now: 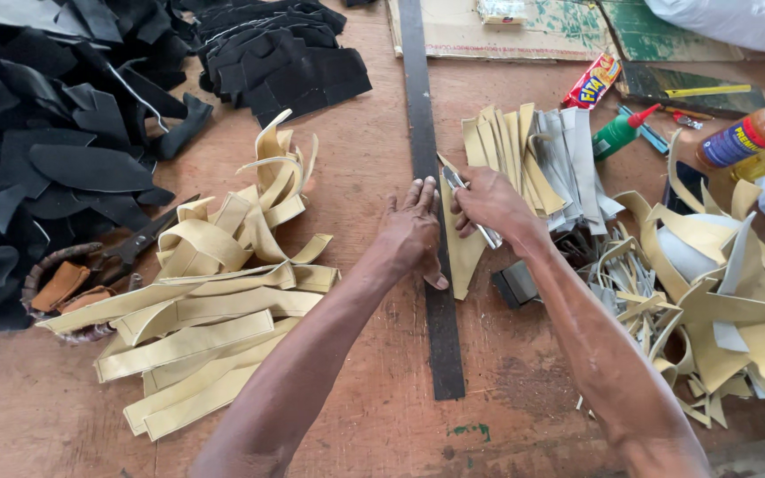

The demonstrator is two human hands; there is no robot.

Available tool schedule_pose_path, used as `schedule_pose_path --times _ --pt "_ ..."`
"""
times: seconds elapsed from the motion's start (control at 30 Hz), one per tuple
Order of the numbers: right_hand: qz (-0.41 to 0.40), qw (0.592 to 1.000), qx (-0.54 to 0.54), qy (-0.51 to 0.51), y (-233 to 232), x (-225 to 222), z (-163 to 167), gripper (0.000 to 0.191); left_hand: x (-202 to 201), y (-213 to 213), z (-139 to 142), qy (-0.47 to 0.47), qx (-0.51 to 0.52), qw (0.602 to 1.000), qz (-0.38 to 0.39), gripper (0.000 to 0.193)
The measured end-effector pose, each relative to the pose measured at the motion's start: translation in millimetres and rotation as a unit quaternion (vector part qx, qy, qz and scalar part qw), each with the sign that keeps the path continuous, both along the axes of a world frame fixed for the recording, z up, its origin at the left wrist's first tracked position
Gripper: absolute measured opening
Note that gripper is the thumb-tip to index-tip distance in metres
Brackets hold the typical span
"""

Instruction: The person uses a utility knife and a metal ruler to cut light-colored flexible material into narrow strips on a wooden workbench. They repeatedly align the ruler, slice along its edge, and set the cut pieces aside among other scraps and tools.

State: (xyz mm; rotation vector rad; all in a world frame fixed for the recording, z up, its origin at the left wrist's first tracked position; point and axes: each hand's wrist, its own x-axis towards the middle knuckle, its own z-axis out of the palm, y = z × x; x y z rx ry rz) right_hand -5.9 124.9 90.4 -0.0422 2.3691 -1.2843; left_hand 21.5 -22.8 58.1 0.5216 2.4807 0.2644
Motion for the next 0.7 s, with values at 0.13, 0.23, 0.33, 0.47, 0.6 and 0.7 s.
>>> schedule_pose_path --times 0.13,0.23,0.33,0.47,0.6,0.7 --pt "-0.009 0.998 0.063 -0.018 -13.3 -5.9 4.5 0.021 1.1 -3.1 0.6 -0.006 -0.002 1.000 0.002 0.151" --pt "0.014 0.992 0.124 -0.017 -21.2 -10.4 9.1 0.023 1.5 -5.5 1.7 -0.010 0.005 1.000 0.001 0.151" --pt "0.007 0.992 0.125 -0.031 -26.1 -16.0 11.0 0.019 2.3 -7.5 2.6 -0.007 0.009 1.000 0.000 0.147" --pt "0.051 0.987 0.150 -0.029 -30.3 -25.1 8.6 0.025 1.2 -8.5 1.1 -0.016 0.001 1.000 -0.006 0.130" --pt "0.049 0.983 0.171 -0.039 -34.5 -34.1 2.4 0.025 -0.1 -9.4 -4.2 0.002 0.032 0.999 0.027 0.162" --pt "0.065 0.977 0.204 -0.019 -36.5 -39.8 -2.1 0.025 -2.0 -10.0 -7.7 -0.004 0.034 0.999 0.026 0.162"
